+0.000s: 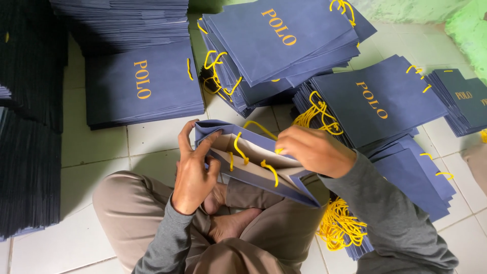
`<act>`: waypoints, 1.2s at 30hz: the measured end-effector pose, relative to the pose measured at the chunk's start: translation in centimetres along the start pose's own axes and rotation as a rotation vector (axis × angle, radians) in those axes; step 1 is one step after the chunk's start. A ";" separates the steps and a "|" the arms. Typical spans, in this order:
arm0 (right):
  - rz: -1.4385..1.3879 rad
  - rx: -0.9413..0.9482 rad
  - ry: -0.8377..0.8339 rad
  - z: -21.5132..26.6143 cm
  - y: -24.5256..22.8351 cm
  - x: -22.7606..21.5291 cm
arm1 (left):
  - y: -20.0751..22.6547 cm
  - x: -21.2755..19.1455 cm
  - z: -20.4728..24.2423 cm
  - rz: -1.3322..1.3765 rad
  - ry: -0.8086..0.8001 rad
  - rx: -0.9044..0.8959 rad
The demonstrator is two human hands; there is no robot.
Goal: Attaching yellow rope handles to blue paper shopping bags by threading them through holes and stacking the finished products.
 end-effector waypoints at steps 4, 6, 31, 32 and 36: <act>-0.223 0.227 0.398 2.1 2.7 -1.7 | -0.1 0.3 -0.1 -0.033 -0.011 0.013; -0.549 0.169 0.522 2.6 3.9 -1.6 | -0.5 0.0 -0.2 -0.045 -0.005 0.001; 0.039 0.007 0.100 -3.0 1.8 4.6 | 0.0 1.2 -0.9 -0.037 -0.053 -0.017; 0.073 -0.016 0.024 -3.4 1.2 4.2 | -0.4 1.3 -1.0 -0.030 -0.045 -0.023; 0.158 0.048 -0.244 -1.3 2.7 4.7 | -1.1 0.7 -1.9 0.018 -0.035 0.000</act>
Point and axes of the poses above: each hand's wrist, its own z-axis away from the middle knuckle, its own x-axis out of the palm, y = z × x, the point moved 8 cm from there along -z, towards the middle knuckle, and after that the axes turned 1 degree about z, right-handed, at the moved point
